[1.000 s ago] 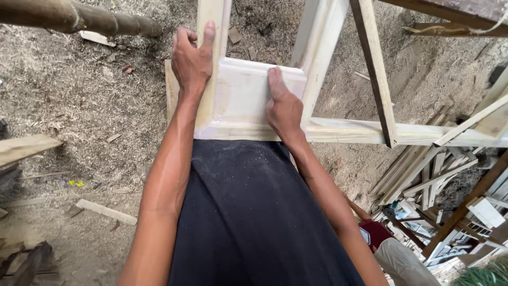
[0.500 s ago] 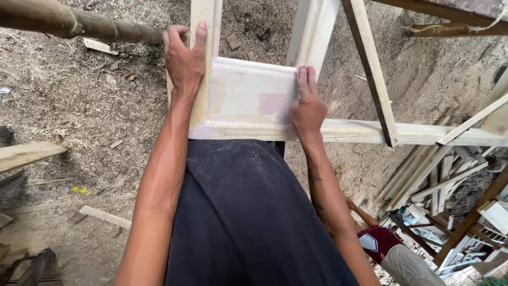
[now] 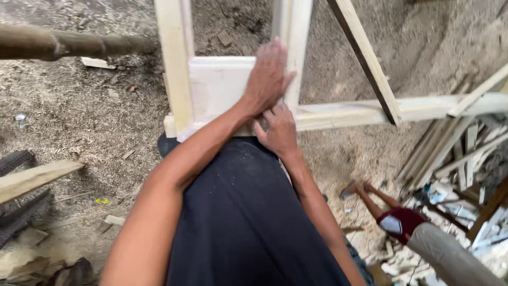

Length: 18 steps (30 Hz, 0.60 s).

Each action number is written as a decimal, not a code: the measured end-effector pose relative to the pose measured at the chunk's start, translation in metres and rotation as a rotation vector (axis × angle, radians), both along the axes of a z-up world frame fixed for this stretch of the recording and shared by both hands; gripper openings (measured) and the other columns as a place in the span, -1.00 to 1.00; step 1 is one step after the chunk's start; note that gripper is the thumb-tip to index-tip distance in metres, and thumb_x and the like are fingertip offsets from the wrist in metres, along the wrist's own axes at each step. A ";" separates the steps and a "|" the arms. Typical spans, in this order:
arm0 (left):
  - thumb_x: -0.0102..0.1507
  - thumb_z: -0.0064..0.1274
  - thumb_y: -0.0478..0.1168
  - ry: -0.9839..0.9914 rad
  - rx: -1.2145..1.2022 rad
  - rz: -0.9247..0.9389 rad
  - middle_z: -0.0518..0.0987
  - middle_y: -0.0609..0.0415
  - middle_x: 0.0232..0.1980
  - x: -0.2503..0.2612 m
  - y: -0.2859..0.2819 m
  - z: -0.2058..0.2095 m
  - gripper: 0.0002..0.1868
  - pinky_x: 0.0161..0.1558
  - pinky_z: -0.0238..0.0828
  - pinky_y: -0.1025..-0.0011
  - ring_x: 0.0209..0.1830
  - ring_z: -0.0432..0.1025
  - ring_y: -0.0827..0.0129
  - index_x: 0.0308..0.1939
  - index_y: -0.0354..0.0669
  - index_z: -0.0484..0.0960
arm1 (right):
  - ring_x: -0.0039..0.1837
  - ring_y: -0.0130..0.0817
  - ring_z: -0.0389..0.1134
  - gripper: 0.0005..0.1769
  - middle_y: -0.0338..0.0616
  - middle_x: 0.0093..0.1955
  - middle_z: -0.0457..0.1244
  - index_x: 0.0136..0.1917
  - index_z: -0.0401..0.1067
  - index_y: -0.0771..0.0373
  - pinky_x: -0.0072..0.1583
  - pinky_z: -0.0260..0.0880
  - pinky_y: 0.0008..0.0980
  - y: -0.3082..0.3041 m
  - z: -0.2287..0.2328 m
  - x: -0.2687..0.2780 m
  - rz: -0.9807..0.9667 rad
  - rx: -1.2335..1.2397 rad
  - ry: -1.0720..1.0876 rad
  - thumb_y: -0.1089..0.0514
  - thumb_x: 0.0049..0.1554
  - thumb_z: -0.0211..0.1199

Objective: The person sands a white wooden frame using a sanding block and sandpaper. They rub the sanding block along the edges and flat surfaces of the frame to smooth the wood.

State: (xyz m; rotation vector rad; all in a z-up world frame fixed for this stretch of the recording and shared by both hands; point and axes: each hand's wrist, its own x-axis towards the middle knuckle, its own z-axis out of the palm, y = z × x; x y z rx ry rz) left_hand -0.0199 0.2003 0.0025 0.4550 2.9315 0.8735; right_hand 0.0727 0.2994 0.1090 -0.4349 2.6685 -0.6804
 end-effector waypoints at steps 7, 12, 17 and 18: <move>0.46 -0.16 -0.04 -0.110 -0.098 -0.216 0.29 -0.28 0.53 0.018 -0.056 0.019 -0.43 0.54 -0.05 -0.03 0.58 0.14 -0.05 0.44 -0.38 0.35 | 0.20 -0.02 0.41 -0.72 0.05 0.26 0.37 0.13 0.56 0.31 0.29 0.39 -0.16 0.020 -0.016 0.012 -0.206 -0.371 0.151 0.12 0.21 0.32; 0.39 -0.10 0.05 -0.132 -0.144 -0.084 0.28 -0.35 0.47 0.001 -0.029 0.032 -0.32 0.37 -0.01 -0.14 0.44 0.17 -0.07 0.41 -0.45 0.34 | 0.08 -0.13 0.48 -0.82 0.04 0.10 0.44 0.02 0.59 0.27 0.13 0.50 -0.25 0.027 -0.038 0.005 -0.317 -0.458 0.241 0.16 0.25 0.24; 0.48 -0.11 0.02 -0.049 -0.108 -0.084 0.28 -0.33 0.51 0.009 -0.034 0.025 -0.42 0.52 -0.07 -0.06 0.55 0.12 -0.05 0.45 -0.34 0.37 | 0.17 -0.09 0.49 -0.70 0.12 0.04 0.43 0.02 0.54 0.36 0.28 0.53 -0.16 0.083 -0.047 -0.052 -0.403 -0.499 0.495 0.18 0.39 0.02; 0.48 -0.09 0.00 -0.049 -0.112 -0.082 0.27 -0.31 0.52 0.014 -0.034 0.027 -0.43 0.53 -0.09 -0.07 0.57 0.11 -0.04 0.44 -0.33 0.38 | -0.05 -0.24 0.49 -0.70 0.02 -0.16 0.41 -0.09 0.55 0.34 0.07 0.63 -0.25 0.099 -0.051 -0.071 -0.516 -0.525 0.497 0.18 0.36 0.06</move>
